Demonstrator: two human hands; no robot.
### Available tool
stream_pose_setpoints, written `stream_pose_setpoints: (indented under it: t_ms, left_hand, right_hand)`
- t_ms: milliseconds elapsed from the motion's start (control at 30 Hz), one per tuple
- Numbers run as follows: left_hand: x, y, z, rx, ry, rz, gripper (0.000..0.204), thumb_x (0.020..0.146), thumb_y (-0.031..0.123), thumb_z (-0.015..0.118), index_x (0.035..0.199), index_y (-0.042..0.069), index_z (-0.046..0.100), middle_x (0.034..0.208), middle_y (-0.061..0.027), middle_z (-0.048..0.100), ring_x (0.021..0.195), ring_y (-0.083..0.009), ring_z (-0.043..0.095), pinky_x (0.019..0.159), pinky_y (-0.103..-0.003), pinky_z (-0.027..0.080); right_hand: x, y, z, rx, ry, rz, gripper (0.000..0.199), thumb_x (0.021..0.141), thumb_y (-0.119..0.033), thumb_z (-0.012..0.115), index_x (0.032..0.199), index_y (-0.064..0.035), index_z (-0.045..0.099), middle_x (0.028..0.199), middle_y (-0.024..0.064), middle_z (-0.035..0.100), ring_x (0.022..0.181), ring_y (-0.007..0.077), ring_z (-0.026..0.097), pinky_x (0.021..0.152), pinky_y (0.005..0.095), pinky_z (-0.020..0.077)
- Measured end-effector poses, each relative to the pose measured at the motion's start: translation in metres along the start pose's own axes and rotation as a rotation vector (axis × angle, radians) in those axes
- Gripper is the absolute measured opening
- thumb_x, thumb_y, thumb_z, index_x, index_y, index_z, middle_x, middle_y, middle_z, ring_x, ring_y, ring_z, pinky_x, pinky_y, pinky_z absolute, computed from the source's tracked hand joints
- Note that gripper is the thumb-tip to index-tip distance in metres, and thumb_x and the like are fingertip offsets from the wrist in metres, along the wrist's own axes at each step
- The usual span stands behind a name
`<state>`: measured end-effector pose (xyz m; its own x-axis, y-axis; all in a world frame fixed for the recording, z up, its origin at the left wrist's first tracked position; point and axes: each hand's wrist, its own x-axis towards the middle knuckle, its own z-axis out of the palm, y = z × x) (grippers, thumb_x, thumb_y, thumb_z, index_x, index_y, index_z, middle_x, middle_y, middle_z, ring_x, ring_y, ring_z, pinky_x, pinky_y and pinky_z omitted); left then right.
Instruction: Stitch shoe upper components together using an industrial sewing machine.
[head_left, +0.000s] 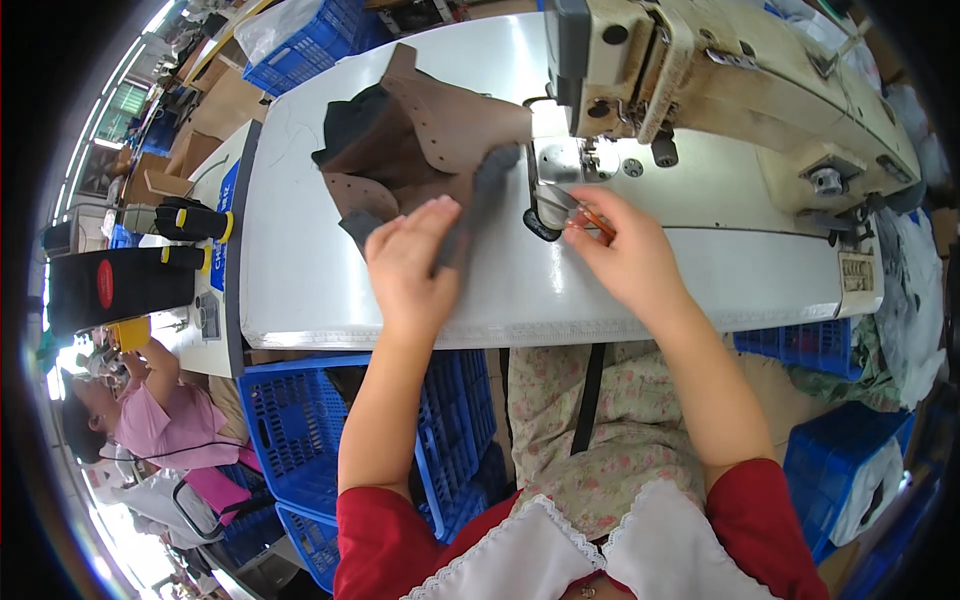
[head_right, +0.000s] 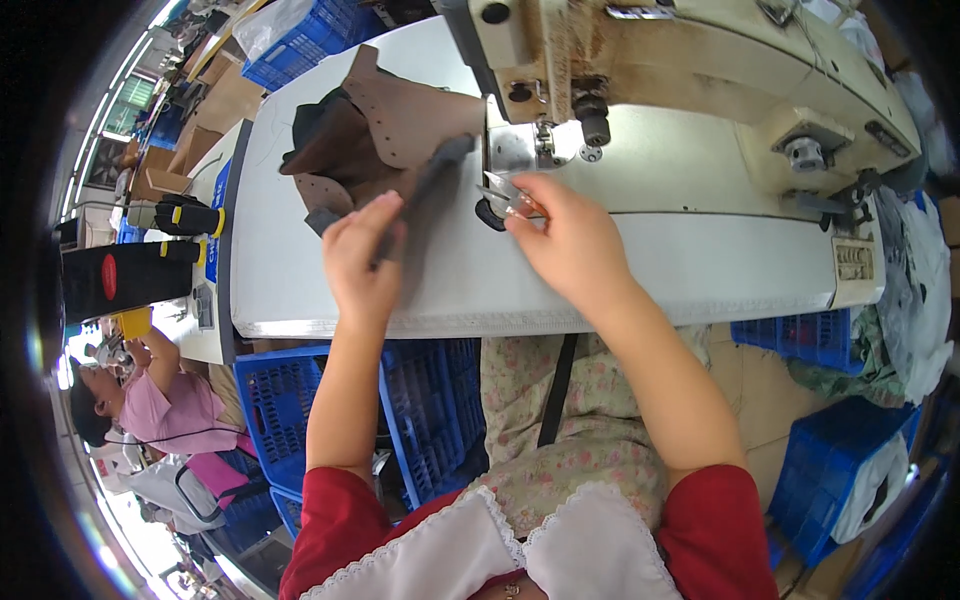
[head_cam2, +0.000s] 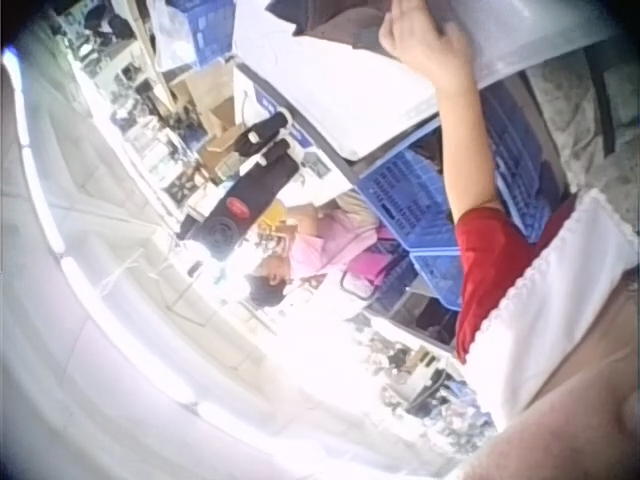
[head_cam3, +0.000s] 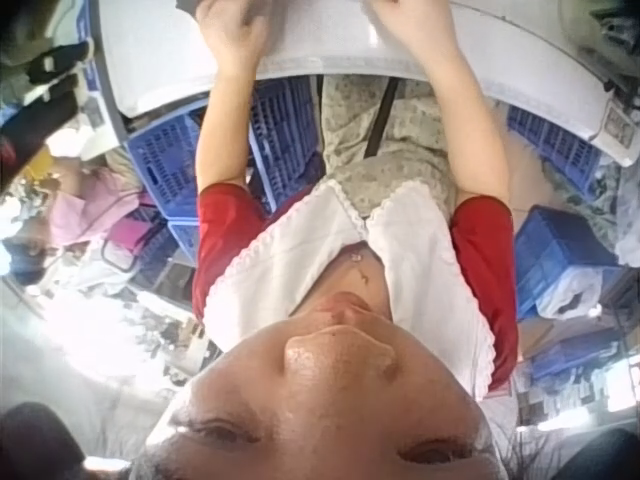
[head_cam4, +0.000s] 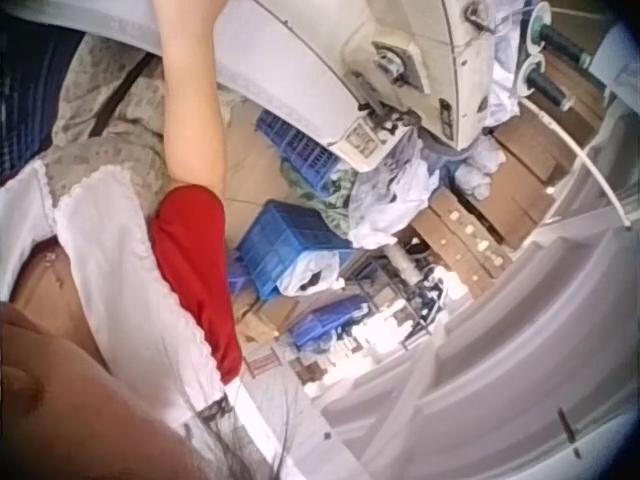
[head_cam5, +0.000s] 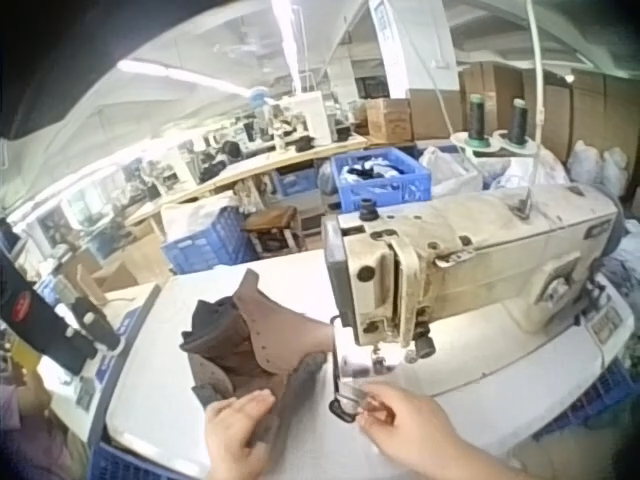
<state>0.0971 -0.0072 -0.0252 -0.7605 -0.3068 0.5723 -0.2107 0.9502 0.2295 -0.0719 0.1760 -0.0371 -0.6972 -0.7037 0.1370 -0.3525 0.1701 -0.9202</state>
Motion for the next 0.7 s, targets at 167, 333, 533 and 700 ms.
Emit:
stream_pose_setpoints:
  t_ms: [167, 333, 533, 700]
  left_hand:
    - [0.036, 0.018, -0.018, -0.359, 0.031, -0.637, 0.028, 0.094, 0.029, 0.069, 0.093, 0.001, 0.072, 0.068, -0.0064, 0.061, 0.061, -0.0154, 0.048, 0.064, -0.029, 0.043]
    - [0.043, 0.019, -0.021, -0.495, 0.106, -0.678, 0.04, 0.094, 0.034, 0.069, 0.097, -0.006, 0.072, 0.08, 0.0007, 0.064, 0.074, -0.0073, 0.051, 0.068, -0.022, 0.041]
    - [0.044, 0.019, -0.022, -0.487, 0.08, -0.777, 0.039, 0.096, 0.033, 0.066, 0.099, -0.006, 0.072, 0.082, -0.0014, 0.066, 0.078, -0.008, 0.052, 0.072, -0.023, 0.043]
    - [0.043, 0.018, -0.023, -0.505, 0.076, -0.787, 0.04, 0.096, 0.033, 0.066, 0.101, -0.006, 0.072, 0.088, -0.0035, 0.068, 0.083, -0.0096, 0.055, 0.078, -0.024, 0.043]
  right_hand:
    - [0.009, -0.023, 0.011, -0.262, 0.017, -0.144, 0.029, 0.086, -0.016, 0.067, 0.113, -0.005, 0.064, 0.093, 0.0146, 0.07, 0.079, 0.0305, 0.069, 0.068, 0.0423, 0.0534]
    - [0.028, -0.032, 0.027, -0.488, 0.075, -0.294, 0.017, 0.087, -0.016, 0.064, 0.099, -0.0039, 0.065, 0.081, 0.0143, 0.065, 0.074, 0.0335, 0.067, 0.065, 0.0445, 0.053]
    - [0.046, -0.032, 0.041, -0.548, 0.053, -0.313, 0.013, 0.087, -0.017, 0.064, 0.091, -0.0045, 0.065, 0.078, 0.0154, 0.066, 0.072, 0.035, 0.067, 0.062, 0.0458, 0.0528]
    - [0.05, -0.03, 0.047, -0.512, 0.078, -0.342, 0.01, 0.085, -0.014, 0.062, 0.083, -0.004, 0.065, 0.073, 0.0154, 0.065, 0.071, 0.0358, 0.067, 0.062, 0.0461, 0.0531]
